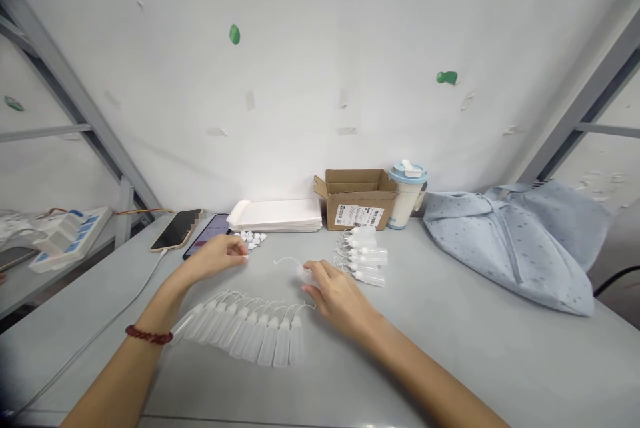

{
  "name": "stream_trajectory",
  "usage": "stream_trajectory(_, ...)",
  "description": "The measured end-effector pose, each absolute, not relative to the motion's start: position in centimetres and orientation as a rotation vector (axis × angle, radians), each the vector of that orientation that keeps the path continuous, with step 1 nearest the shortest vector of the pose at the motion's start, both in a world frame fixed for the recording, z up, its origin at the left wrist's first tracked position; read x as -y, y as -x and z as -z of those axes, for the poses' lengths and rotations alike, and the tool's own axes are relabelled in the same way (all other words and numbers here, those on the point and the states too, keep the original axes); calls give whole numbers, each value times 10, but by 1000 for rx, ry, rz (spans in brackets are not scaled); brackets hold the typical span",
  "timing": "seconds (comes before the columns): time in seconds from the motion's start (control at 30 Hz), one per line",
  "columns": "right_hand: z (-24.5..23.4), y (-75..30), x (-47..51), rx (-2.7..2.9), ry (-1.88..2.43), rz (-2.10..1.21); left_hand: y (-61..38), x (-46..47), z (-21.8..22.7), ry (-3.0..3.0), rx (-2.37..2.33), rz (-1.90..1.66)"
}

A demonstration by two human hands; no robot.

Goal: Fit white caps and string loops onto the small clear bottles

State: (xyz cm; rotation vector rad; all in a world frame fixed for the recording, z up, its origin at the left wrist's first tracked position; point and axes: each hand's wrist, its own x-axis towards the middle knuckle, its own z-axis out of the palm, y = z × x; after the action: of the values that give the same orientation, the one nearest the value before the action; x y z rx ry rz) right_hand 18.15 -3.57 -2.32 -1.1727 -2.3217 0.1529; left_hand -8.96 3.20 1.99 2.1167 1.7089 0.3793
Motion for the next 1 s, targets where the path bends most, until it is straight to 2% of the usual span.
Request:
stream_trajectory(0.13,23,-179,38,2302,1131,-191,55,-9,-32,-1679,-1199,-567)
stream_trajectory(0.23,24,-178,39,2289,1116,-218,31,2,-27,-1440,-1032,-689)
stream_trajectory(0.43,24,-179,39,2244,1108,-202,15,5,-12,-1298,-989,-897)
stream_trajectory(1.0,21,-176,41,2237,1113,-155,9,10,-9,-1119,-914,-961)
